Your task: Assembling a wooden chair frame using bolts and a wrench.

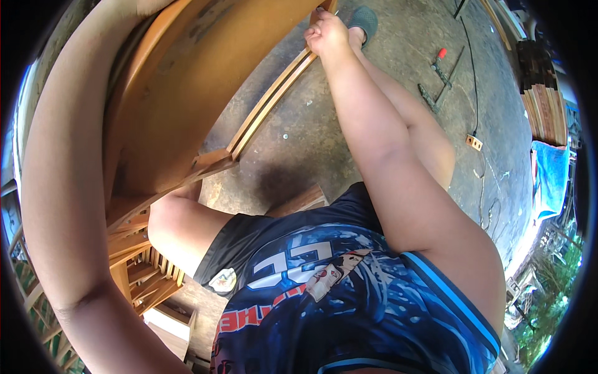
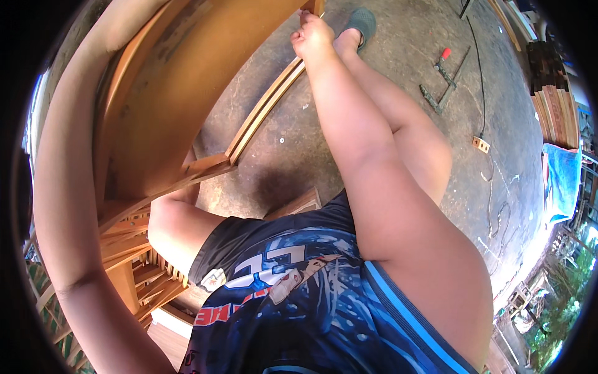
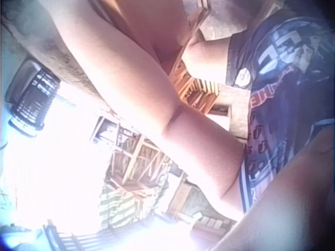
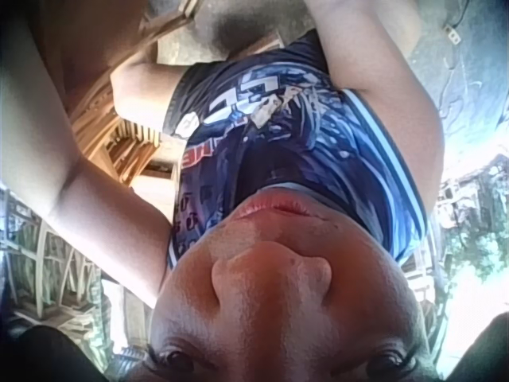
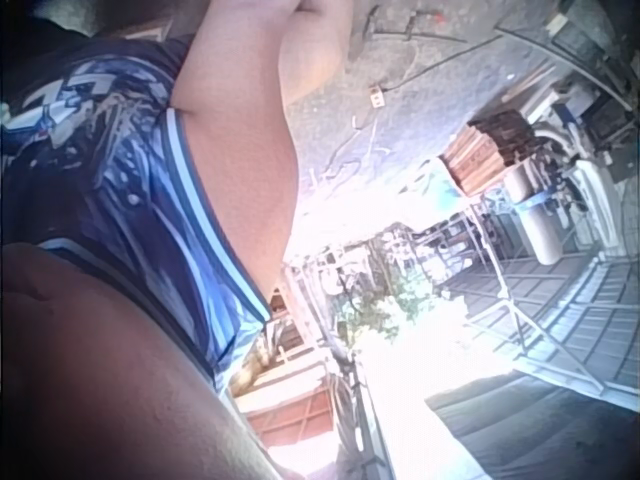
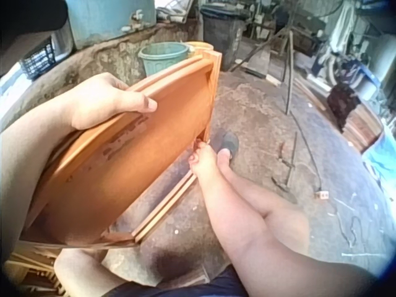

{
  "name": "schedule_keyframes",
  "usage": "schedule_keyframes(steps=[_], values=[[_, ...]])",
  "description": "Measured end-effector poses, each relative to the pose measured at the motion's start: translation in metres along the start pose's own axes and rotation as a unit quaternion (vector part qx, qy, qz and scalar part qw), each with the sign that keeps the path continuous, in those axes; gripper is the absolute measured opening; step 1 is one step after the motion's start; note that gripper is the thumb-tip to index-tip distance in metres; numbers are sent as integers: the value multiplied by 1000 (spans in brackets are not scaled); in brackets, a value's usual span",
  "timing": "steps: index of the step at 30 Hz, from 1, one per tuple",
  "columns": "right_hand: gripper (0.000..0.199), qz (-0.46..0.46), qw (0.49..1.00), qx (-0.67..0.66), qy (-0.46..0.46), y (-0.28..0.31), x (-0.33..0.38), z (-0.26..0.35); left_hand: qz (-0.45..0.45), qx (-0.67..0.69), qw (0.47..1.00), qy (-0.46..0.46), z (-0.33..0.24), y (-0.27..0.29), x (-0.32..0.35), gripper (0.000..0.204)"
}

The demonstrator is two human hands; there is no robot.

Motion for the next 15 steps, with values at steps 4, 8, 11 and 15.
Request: schedule_keyframes(steps=[4,8,11,15], values=[[16,-98,995,14,4,15,-7,-3,46,63,980,-185,-7,-3,2,56],[21,2,997,-67,-37,13,-10,-4,44,68,986,-147,6,-3,-8,52],[17,47,999,-15,-14,8,-10,-1,35,72,986,-145,-1,-2,-3,50],[14,-9,1000,-2,3,13,-12,-2,30,64,987,-144,-17,-3,2,48]])
Point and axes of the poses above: each hand's wrist, its own x-axis away from the middle knuckle, its own y-axis out of the back of the hand, z = x × y, the point moved 8 cm from there along -x, towards the middle knuckle, and after that the axes turned 10 degrees about -y, right-handed, at the moved point
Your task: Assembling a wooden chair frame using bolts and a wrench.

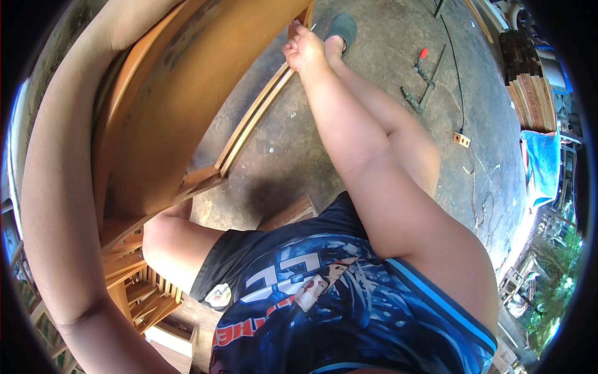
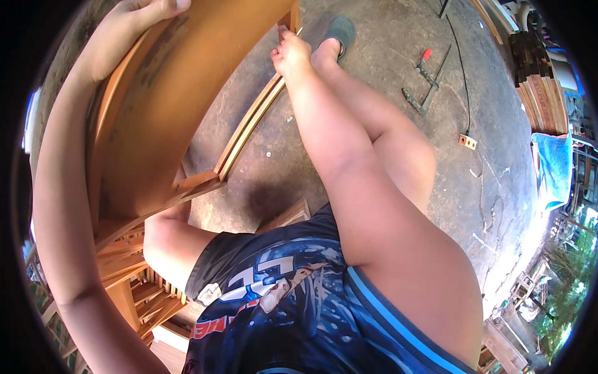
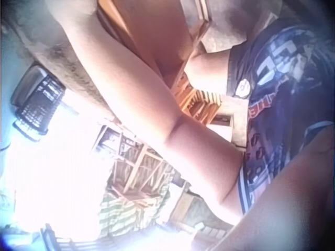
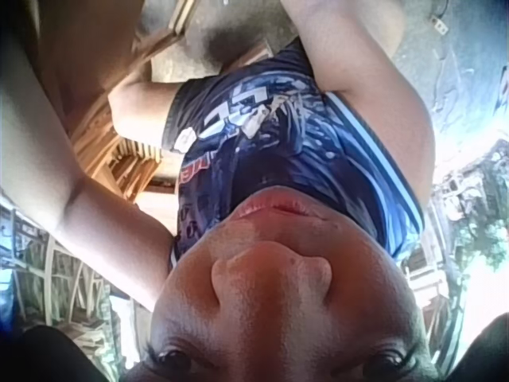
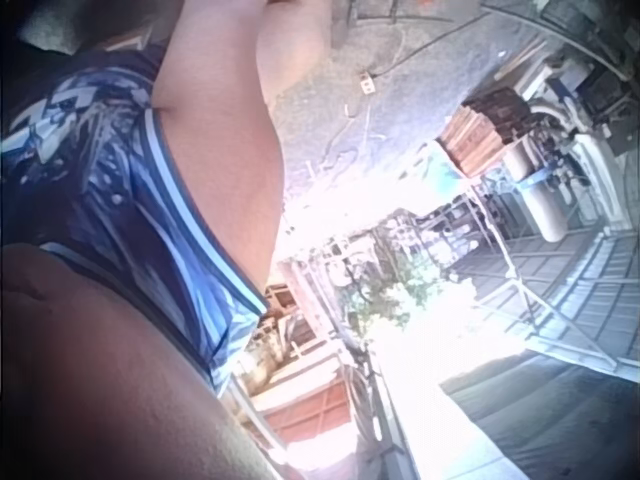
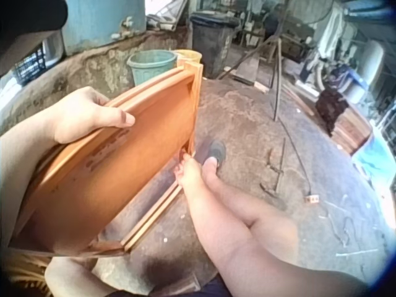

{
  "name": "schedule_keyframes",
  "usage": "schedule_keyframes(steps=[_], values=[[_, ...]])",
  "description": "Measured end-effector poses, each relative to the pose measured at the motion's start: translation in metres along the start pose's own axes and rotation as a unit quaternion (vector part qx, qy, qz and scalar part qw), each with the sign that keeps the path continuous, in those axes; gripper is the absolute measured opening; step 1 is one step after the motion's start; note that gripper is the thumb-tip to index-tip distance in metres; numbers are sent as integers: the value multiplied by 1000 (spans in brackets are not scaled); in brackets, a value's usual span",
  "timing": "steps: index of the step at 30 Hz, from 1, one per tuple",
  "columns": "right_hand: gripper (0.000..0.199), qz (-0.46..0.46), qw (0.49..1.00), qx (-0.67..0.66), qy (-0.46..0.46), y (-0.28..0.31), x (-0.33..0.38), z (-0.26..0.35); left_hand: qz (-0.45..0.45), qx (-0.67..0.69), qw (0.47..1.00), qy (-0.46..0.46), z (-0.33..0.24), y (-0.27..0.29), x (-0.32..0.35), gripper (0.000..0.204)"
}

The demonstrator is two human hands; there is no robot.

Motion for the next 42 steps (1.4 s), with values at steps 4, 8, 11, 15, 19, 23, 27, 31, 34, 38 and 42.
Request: schedule_keyframes(steps=[4,8,11,15,19,23,27,31,34,38,42], values=[[13,-59,998,7,-3,8,3,3,-31,-49,986,158,15,2,0,46],[15,-10,1000,-17,-22,1,5,4,-20,-43,998,-28,-1,-2,7,45],[15,-23,1000,-14,-8,-2,6,7,-27,-40,999,-26,6,2,2,44],[18,-87,996,-9,1,-5,10,4,-13,1,1000,20,15,2,-1,43],[10,-139,990,17,11,-1,16,6,-5,22,1000,15,12,-1,-1,42],[10,-12,999,-45,-17,-2,11,3,-9,11,1000,12,12,0,-1,42],[19,55,998,3,-10,-6,4,0,-9,20,1000,6,15,0,-2,42],[11,-39,999,22,-6,-5,4,1,-2,-4,1000,14,15,-1,-2,42],[7,-101,995,25,-10,-3,11,2,-3,23,1000,9,10,-2,0,42],[7,27,996,-86,-19,-14,15,1,11,8,1000,0,3,1,3,42],[7,44,998,-41,13,-17,10,2,-1,29,1000,6,6,-1,1,44]])
Point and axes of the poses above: each hand's wrist, its own x-axis away from the middle knuckle, its own y-axis out of the back of the hand, z = x × y, the point moved 8 cm from there along -x, towards the middle knuckle, and after that the axes turned 10 degrees about -y, right-handed, at the moved point
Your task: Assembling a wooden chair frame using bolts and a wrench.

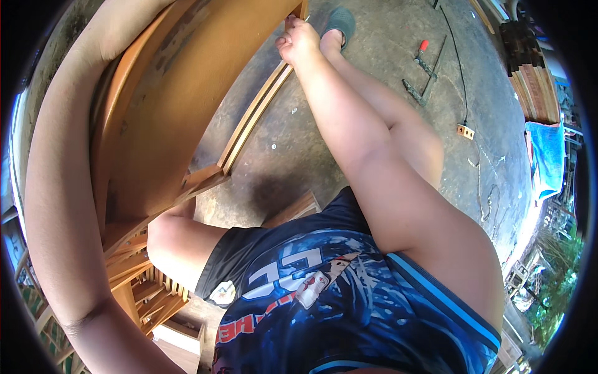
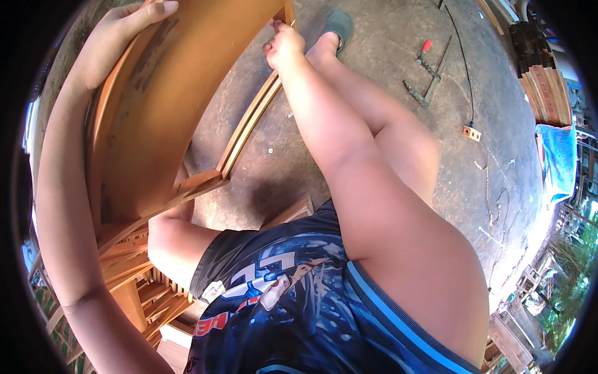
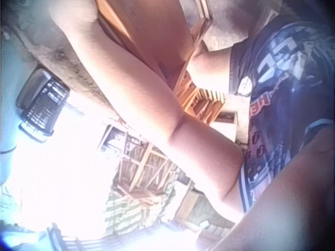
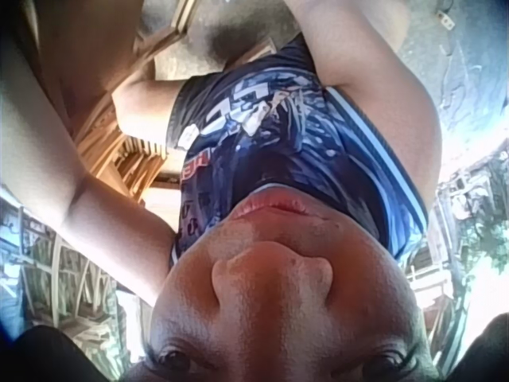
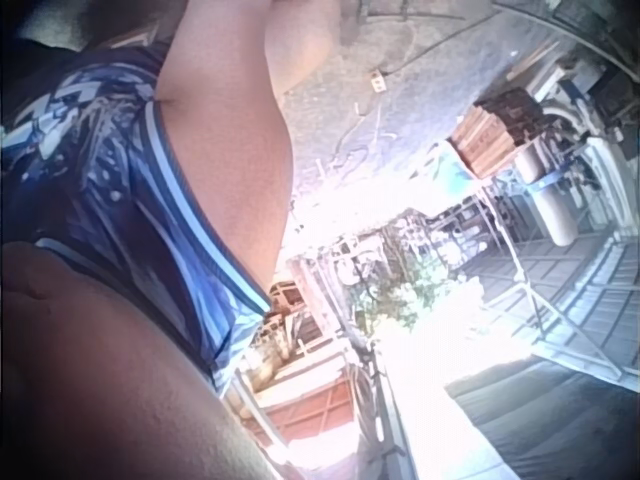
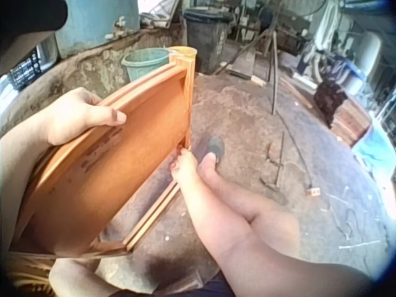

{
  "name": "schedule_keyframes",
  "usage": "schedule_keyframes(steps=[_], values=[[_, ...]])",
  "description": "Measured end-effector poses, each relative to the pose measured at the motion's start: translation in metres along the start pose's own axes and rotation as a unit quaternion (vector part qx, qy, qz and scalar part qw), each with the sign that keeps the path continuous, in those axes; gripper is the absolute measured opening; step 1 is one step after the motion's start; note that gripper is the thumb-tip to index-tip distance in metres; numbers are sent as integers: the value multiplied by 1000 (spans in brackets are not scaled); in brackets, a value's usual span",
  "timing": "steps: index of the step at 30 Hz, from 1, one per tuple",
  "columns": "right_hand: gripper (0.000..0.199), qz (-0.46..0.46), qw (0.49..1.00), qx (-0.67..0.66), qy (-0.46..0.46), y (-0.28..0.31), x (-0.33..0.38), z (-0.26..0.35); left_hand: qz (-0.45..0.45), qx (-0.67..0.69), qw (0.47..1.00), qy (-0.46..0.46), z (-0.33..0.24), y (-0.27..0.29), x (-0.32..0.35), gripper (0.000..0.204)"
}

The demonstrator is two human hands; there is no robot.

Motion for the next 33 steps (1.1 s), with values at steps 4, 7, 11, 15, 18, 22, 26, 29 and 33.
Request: schedule_keyframes(steps=[4,7,11,15,18,22,26,29,33], values=[[15,-153,988,22,15,12,3,0,30,22,999,-35,-1,-5,-1,44],[10,-187,981,48,14,11,12,5,-4,7,1000,-9,5,-1,-3,43],[6,-131,991,34,-2,9,13,7,0,-8,1000,-9,9,0,-5,42],[7,-90,994,31,-50,14,2,-2,-3,-10,1000,-10,10,0,-4,42],[9,-62,998,13,-30,11,-5,0,0,-9,1000,-4,2,-2,-2,42],[8,-125,991,41,3,9,-3,0,-4,-13,1000,5,-12,-7,-4,42],[6,-147,986,76,33,4,4,3,-16,-13,997,70,2,-4,-3,44],[6,-59,998,-29,8,0,5,2,8,-9,1000,-21,2,-1,-3,45],[8,-45,999,-9,-8,1,4,-1,12,6,1000,-15,14,-1,-4,45]])
Point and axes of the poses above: each hand's wrist, its own x-axis away from the middle knuckle, its own y-axis out of the back of the hand, z = x × y, the point moved 8 cm from there along -x, towards the middle knuckle, and after that the axes turned 10 degrees about -y, right-handed, at the moved point
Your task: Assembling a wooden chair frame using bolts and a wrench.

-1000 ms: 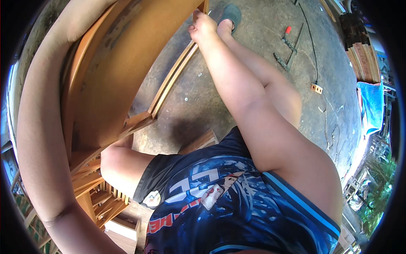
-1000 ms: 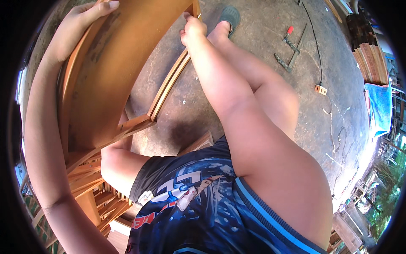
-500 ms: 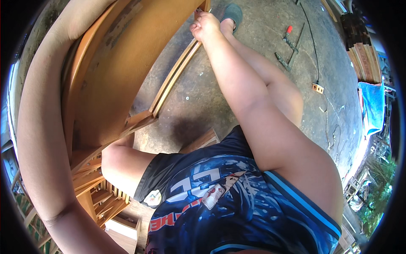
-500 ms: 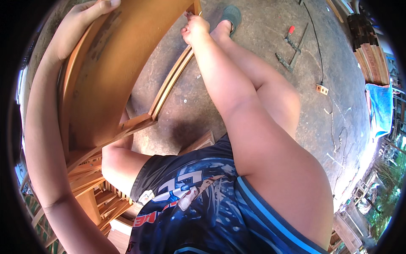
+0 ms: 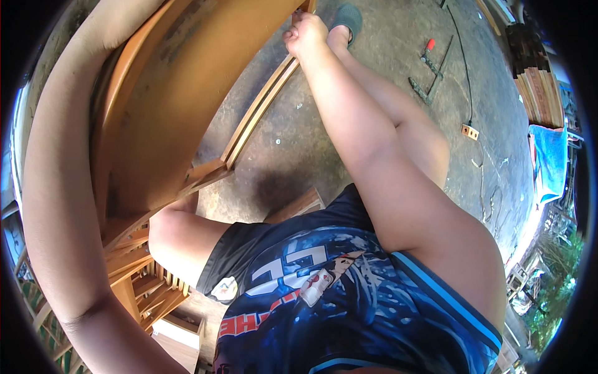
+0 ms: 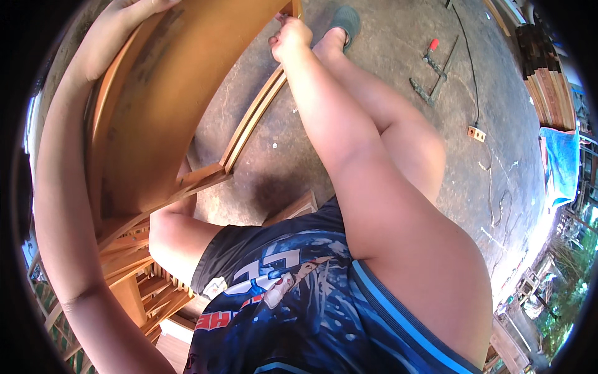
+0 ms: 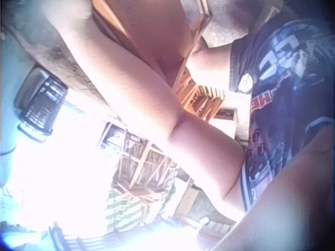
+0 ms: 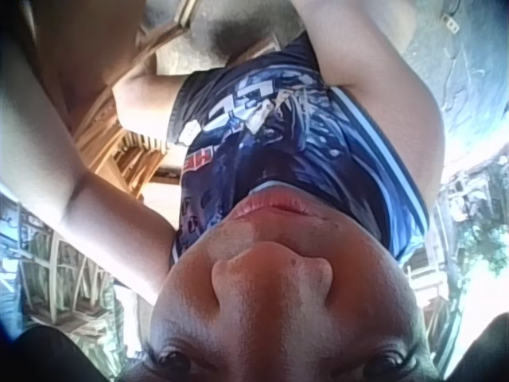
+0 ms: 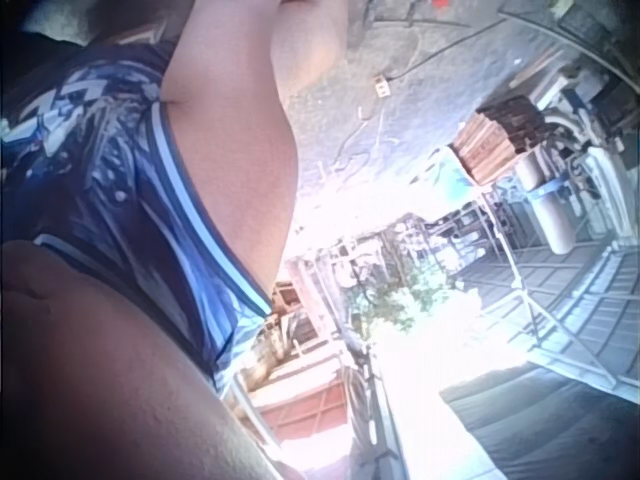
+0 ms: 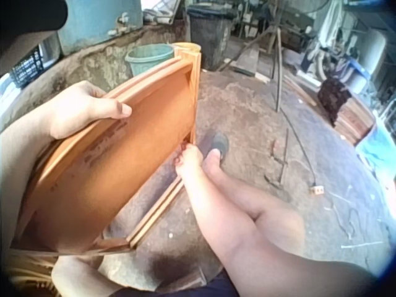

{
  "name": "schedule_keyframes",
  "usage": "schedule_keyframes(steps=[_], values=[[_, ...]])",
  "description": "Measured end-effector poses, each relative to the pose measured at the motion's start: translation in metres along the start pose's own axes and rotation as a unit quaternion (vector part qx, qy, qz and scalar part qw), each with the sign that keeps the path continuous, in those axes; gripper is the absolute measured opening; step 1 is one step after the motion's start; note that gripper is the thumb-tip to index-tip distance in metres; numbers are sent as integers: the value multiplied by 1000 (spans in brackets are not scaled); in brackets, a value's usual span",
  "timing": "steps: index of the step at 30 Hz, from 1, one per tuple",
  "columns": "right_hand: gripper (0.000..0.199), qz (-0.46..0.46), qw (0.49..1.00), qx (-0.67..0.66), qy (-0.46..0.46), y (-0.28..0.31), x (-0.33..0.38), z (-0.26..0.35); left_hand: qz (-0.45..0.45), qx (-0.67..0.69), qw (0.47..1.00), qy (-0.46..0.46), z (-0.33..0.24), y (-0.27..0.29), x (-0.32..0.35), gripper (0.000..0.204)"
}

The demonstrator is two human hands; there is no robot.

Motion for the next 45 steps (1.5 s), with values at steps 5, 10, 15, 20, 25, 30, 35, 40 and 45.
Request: schedule_keyframes(steps=[5,10,15,20,25,30,35,40,45], values=[[12,-118,990,48,59,8,5,4,-11,-16,1000,0,-4,0,0,46],[16,-161,984,58,46,10,10,8,-10,-11,1000,5,-5,1,1,46],[15,-146,987,60,26,16,9,12,-9,-48,999,0,-7,3,1,46],[10,-40,997,68,11,6,2,8,-7,-7,1000,-1,-6,0,1,45],[7,-148,984,97,18,13,-3,7,-2,-12,1000,0,-3,0,-1,45],[7,-42,997,63,5,7,-2,6,-4,-5,1000,2,-3,0,0,45],[8,-45,996,78,11,10,0,5,-7,-12,1000,3,-4,0,0,45],[12,-120,987,106,24,13,1,10,-5,-12,1000,3,-2,0,-1,45],[14,-60,992,112,6,15,1,13,-1,-1,1000,6,-5,-3,-1,45]])
Point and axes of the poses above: each hand's wrist, its own x-axis away from the middle knuckle, its own y-axis out of the back of the hand, z = x × y, the point moved 8 cm from there along -x, towards the middle knuckle, and after that the axes turned 10 degrees about -y, right-handed, at the moved point
